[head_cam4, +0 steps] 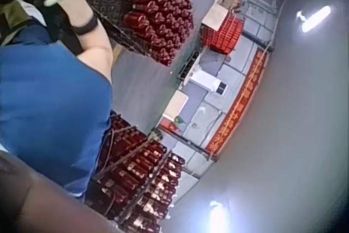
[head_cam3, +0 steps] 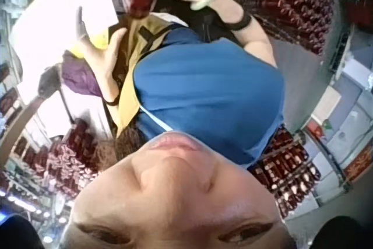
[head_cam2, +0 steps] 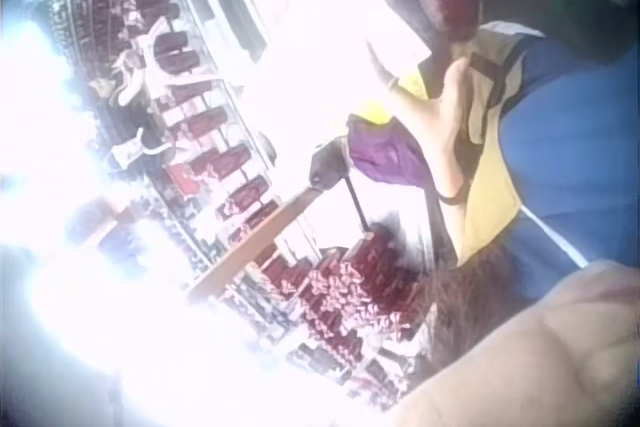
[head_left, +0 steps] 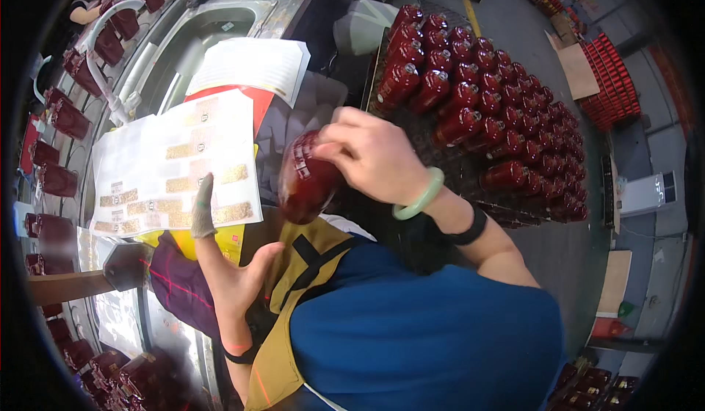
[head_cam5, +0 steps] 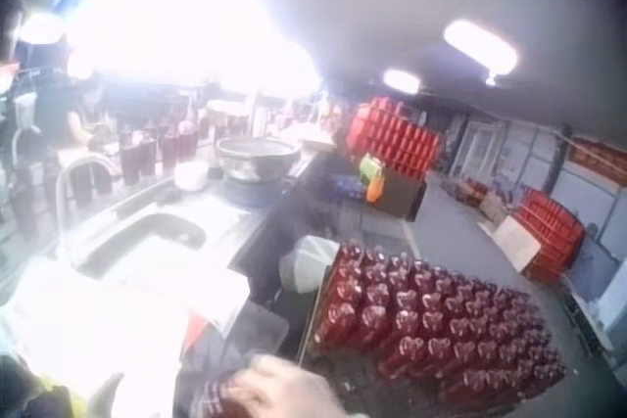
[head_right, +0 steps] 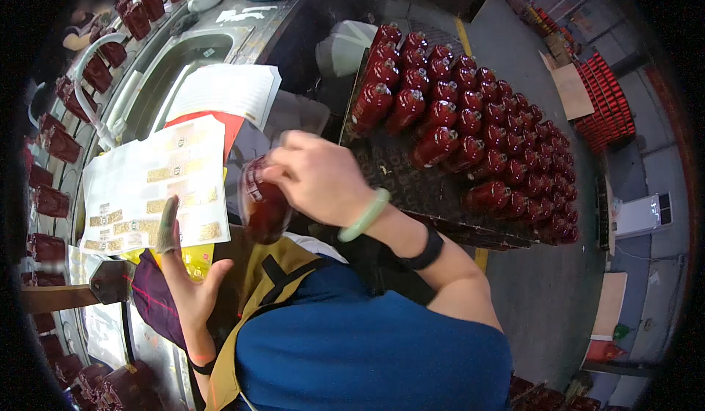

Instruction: Applying gold decorative labels to red wine bottles at a factory production line.

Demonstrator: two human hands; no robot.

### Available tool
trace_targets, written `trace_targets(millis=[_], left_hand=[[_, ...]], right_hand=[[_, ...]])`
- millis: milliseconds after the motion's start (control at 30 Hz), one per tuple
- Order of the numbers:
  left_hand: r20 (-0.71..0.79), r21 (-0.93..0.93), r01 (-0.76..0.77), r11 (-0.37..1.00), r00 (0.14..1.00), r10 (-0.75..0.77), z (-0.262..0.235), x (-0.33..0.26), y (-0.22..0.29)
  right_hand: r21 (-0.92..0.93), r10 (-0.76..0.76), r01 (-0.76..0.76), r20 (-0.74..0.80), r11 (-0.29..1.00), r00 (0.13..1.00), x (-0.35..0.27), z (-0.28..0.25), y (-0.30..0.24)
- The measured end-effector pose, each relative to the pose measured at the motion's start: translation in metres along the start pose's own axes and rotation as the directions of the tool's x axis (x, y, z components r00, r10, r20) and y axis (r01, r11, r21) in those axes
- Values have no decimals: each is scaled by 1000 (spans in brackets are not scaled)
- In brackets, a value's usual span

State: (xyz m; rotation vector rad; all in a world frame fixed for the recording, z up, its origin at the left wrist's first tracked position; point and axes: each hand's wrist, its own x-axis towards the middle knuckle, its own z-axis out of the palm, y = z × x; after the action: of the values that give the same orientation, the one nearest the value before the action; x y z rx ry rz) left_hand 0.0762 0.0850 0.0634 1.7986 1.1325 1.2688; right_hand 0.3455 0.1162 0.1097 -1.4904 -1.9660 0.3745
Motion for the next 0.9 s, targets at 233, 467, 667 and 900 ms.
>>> trace_targets(millis=[233, 467, 667, 900], left_hand=[[-61, -17, 115, 993, 991, -116, -16, -13, -7], [-86, -30, 150, 988, 985, -152, -24, -27, -15], [-145, -106, 187, 977, 969, -201, -21, -25, -17], [-141, -2, 231, 973, 963, -229, -29, -30, -12]], right_hand=[[-427, 395, -503, -320, 751, 861, -57, -26, 150], [-584, 488, -653, -441, 482, 754, -71, -35, 247], [-579, 496, -690, -485, 436, 720, -81, -40, 263], [-597, 533, -638, -377, 486, 758, -51, -40, 249]])
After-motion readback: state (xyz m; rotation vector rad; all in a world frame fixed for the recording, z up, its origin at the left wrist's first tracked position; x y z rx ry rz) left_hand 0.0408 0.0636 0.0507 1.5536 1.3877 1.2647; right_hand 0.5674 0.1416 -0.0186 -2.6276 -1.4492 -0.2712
